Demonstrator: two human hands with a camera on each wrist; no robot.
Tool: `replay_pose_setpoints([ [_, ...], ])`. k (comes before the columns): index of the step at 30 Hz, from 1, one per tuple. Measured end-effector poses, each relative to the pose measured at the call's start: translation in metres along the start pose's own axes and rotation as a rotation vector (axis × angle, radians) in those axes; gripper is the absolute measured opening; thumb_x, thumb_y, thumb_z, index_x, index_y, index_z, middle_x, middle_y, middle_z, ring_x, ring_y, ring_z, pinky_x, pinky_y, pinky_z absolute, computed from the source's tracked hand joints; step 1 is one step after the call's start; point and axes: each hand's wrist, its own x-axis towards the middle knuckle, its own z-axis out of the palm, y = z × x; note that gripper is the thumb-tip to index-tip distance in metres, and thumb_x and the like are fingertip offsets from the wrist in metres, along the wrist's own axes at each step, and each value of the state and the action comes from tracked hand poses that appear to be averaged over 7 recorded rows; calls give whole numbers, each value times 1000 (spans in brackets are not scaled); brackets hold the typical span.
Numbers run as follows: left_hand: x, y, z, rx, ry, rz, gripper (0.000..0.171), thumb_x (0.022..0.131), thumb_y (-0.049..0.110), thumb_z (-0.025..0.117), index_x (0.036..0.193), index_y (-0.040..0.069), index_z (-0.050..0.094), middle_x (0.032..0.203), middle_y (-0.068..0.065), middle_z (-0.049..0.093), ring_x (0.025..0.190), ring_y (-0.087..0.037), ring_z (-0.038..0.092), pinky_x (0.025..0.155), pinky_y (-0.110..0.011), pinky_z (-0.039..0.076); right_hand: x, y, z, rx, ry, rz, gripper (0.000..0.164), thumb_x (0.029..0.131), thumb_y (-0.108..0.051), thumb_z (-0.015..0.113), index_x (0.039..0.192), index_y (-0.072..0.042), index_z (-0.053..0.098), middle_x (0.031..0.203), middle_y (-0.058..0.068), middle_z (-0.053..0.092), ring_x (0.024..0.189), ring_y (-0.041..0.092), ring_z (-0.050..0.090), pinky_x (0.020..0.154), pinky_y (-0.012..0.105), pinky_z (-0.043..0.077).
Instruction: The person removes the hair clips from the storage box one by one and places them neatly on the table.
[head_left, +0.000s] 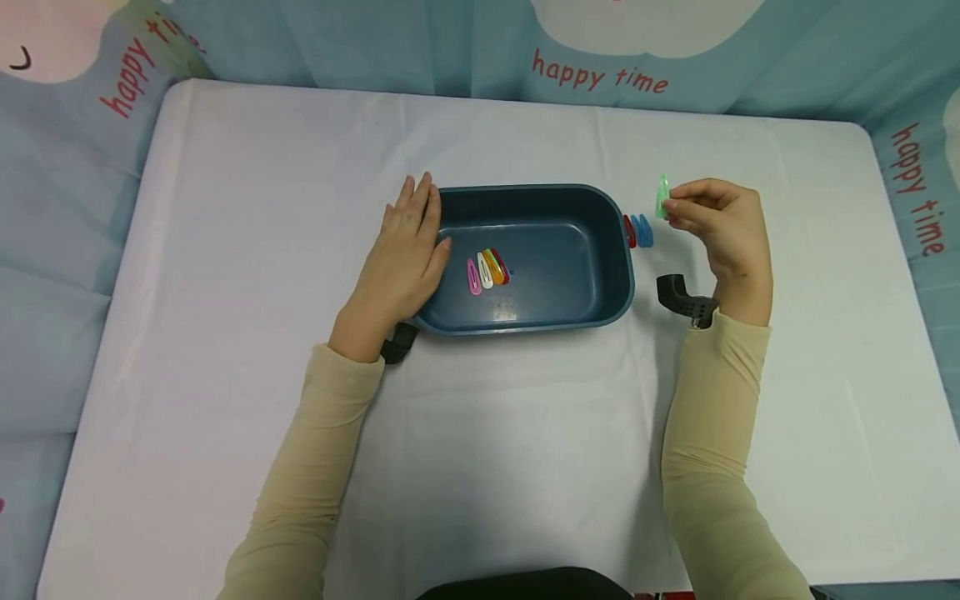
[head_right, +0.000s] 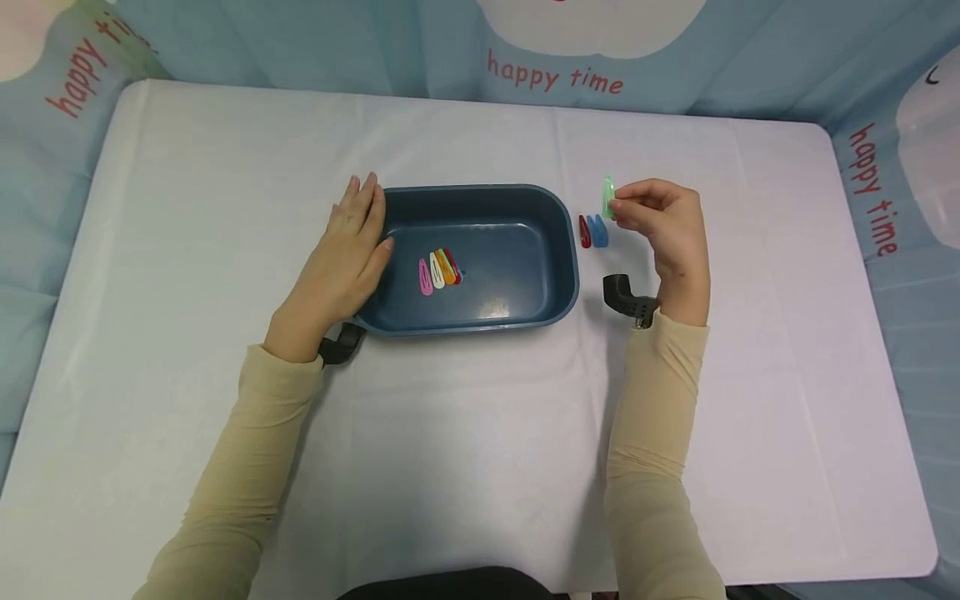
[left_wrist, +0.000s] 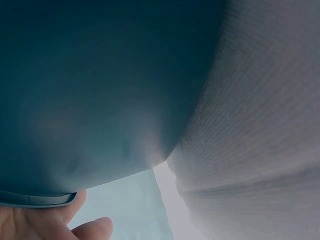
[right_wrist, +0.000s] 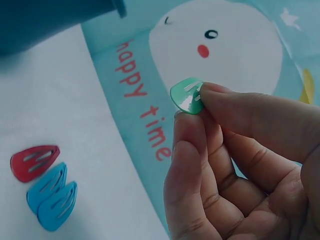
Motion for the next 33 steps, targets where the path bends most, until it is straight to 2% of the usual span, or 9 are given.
replay_pose_setpoints([
  [14, 1, -1, 1, 5, -13, -11, 61, 102, 32, 28, 149, -1, 7, 158, -12, -2, 142, -20, -13, 113, -45, 2, 6, 17, -13, -38, 42, 112, 5, 80, 7, 69, 77, 3, 71, 72, 7, 68, 61, 14, 62, 60, 20, 52],
  [22, 2, -1, 1, 1, -20, -12, 61, 102, 31, 28, 149, -1, 6, 158, -11, -3, 142, -20, -14, 113, -45, 3, 7, 22, -20, -194, 99, 175, 10, 79, 5, 71, 73, -3, 72, 69, 0, 68, 60, 10, 62, 57, 17, 50],
  [33, 2, 0, 0, 3, -28, -20, 61, 102, 32, 28, 149, -1, 6, 158, -11, -3, 142, -19, -14, 114, -44, 2, 9, 26, -21, -417, 94, 223, 19, 82, 2, 68, 69, -10, 72, 64, -7, 66, 56, 5, 61, 55, 16, 50],
])
